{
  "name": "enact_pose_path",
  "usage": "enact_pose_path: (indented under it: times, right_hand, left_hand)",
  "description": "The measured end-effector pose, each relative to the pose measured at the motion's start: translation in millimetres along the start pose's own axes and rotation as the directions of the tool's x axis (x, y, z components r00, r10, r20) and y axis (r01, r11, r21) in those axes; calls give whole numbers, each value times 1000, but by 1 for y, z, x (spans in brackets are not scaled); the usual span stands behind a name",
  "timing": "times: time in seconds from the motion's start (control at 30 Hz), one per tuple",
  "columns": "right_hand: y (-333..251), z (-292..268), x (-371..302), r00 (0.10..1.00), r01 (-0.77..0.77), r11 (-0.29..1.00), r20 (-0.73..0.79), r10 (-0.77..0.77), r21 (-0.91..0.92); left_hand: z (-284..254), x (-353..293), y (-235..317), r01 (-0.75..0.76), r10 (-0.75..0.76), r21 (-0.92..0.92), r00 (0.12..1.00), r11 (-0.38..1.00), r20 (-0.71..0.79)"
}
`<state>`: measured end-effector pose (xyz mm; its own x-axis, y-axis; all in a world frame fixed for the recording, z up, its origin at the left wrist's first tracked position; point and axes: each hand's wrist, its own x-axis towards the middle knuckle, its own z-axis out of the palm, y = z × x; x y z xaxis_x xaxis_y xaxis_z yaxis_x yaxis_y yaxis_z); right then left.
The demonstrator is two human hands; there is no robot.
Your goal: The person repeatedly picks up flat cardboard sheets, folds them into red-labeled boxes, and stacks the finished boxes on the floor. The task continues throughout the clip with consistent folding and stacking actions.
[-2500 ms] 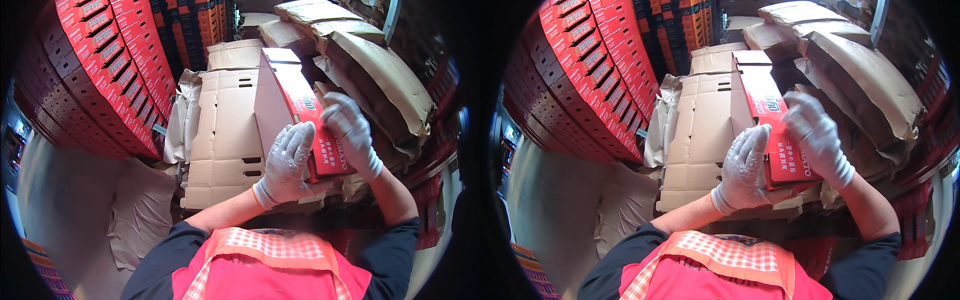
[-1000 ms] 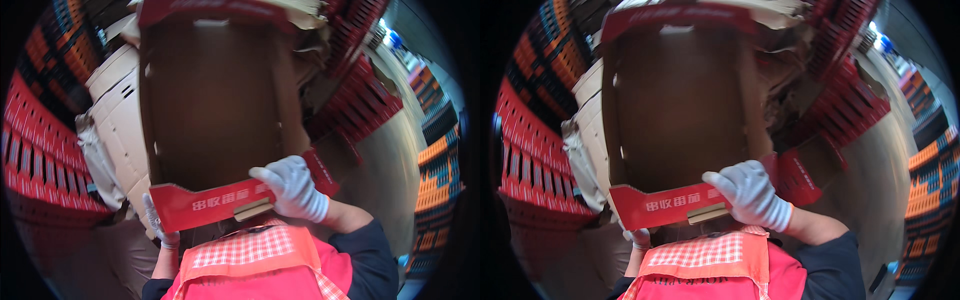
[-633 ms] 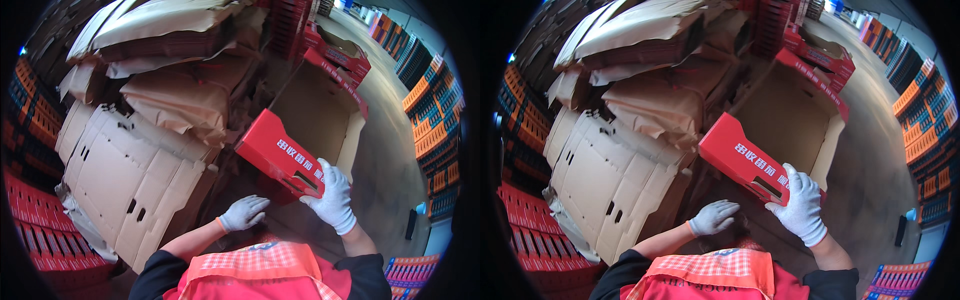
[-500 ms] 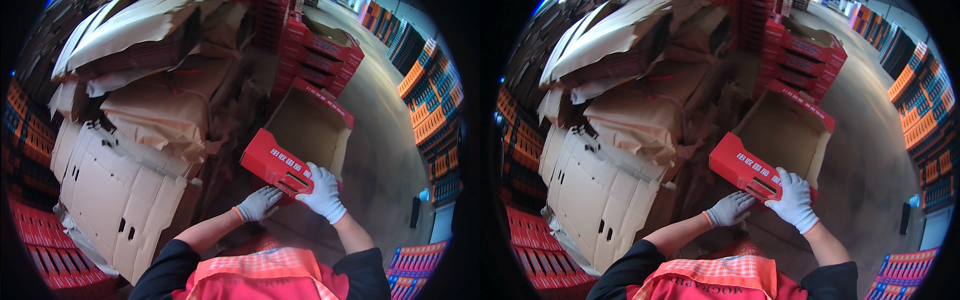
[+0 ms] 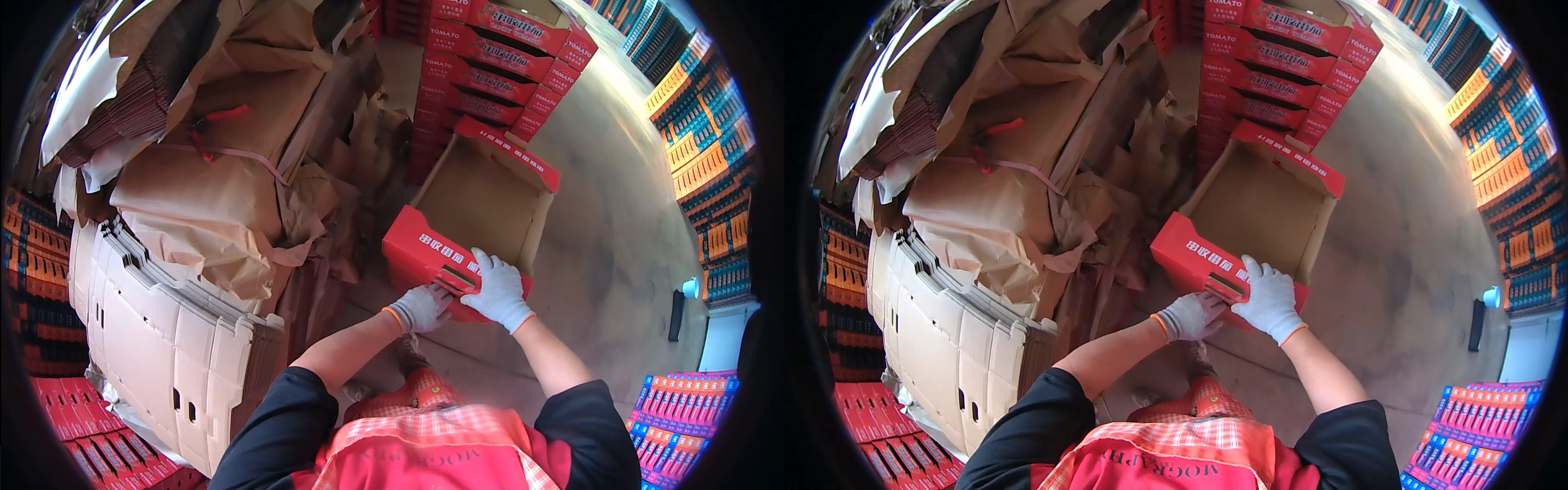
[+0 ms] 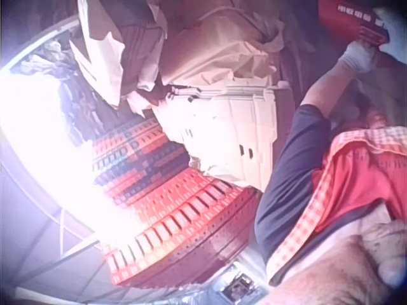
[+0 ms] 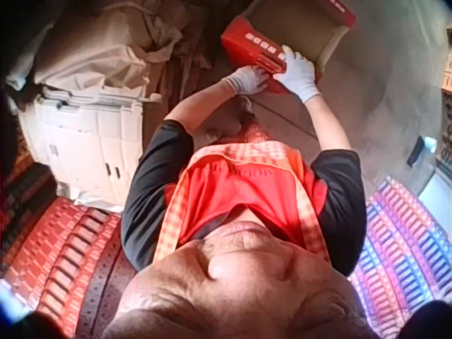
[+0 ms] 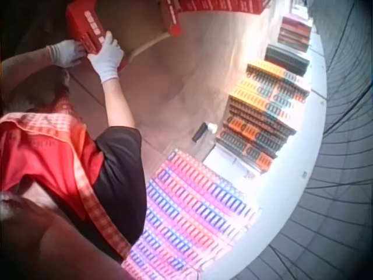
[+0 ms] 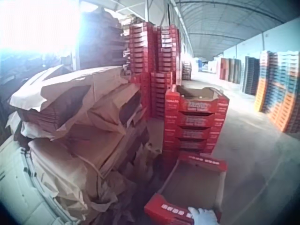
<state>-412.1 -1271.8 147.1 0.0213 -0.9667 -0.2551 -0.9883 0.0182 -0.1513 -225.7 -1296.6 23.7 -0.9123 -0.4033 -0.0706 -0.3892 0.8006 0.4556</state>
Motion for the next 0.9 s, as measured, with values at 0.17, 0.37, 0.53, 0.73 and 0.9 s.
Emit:
enact_pose_path:
  times: [0.17, 0.37, 0.53, 0.73, 0.9]
  right_hand:
    - [-5, 5, -8, 999, -38, 999, 30, 39, -17]
    - [1, 3, -2, 999, 41, 998, -15, -40, 50]
    - [0, 16, 6, 998, 62, 997, 10, -62, 50]
    - [6, 41, 11, 998, 50, 998, -50, -48, 36]
    - [18, 47, 7, 996, 42, 997, -82, -37, 64]
  left_hand:
    - [1, -11, -1, -99, 106, 61, 988, 993, -113]
    - [14, -9, 3, -23, 34, 97, 993, 995, -113]
    - [23, -6, 14, 48, -10, 207, 983, 977, -182]
    - [4, -15, 31, 126, -99, 160, 981, 979, -168]
    - [-1, -90, 64, -135, -30, -292, 867, 947, -497]
